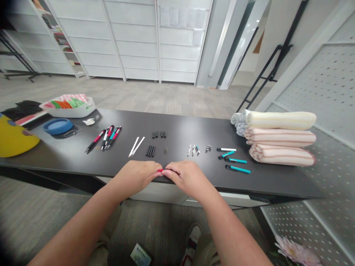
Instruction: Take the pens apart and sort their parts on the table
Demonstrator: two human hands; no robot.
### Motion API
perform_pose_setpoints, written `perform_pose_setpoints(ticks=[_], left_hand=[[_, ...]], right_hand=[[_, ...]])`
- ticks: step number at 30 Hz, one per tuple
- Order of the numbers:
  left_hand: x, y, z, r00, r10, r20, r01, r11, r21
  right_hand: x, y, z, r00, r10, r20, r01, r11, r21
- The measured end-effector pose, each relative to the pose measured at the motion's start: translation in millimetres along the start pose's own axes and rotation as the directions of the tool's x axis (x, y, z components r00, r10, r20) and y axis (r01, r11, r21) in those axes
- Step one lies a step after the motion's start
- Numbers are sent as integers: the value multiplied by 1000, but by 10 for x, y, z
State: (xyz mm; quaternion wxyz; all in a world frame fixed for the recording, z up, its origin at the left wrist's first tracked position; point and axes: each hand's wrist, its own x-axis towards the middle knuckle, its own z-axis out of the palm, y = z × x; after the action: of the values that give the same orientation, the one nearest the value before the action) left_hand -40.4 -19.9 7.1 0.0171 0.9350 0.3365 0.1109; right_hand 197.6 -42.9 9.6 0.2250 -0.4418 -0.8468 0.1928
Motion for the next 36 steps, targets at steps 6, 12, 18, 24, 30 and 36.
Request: perform_pose_setpoints(ticks=[6, 12, 18, 24, 30, 36], left_hand=[[-10, -56, -61, 998, -31, 57, 38, 992, -124], [-11, -74, -122, 992, -51, 113, 70, 981, -180], [-25, -61, -196, 985, -61, 160, 93, 975, -200], [-81, -68, -201, 979, -66, 194, 103, 977, -189], [-132, -32, -247, 972, -64, 224, 100, 983, -155], [-155, -4, -323, 967, -84, 242, 123, 981, -149]], right_hand=[[-9, -22, -37, 1000, 1, 5, -2, 998, 62], [-26, 3, -28, 999, -41, -11, 42, 997, 63], [-25, 25, -14, 994, -101, -32, 103, 993, 55], [-35, 46, 9, 986, -155, -57, 157, 987, 44], [-48, 60, 32, 982, -175, -71, 178, 983, 44], [-30, 48, 33, 981, -185, -62, 187, 982, 36]])
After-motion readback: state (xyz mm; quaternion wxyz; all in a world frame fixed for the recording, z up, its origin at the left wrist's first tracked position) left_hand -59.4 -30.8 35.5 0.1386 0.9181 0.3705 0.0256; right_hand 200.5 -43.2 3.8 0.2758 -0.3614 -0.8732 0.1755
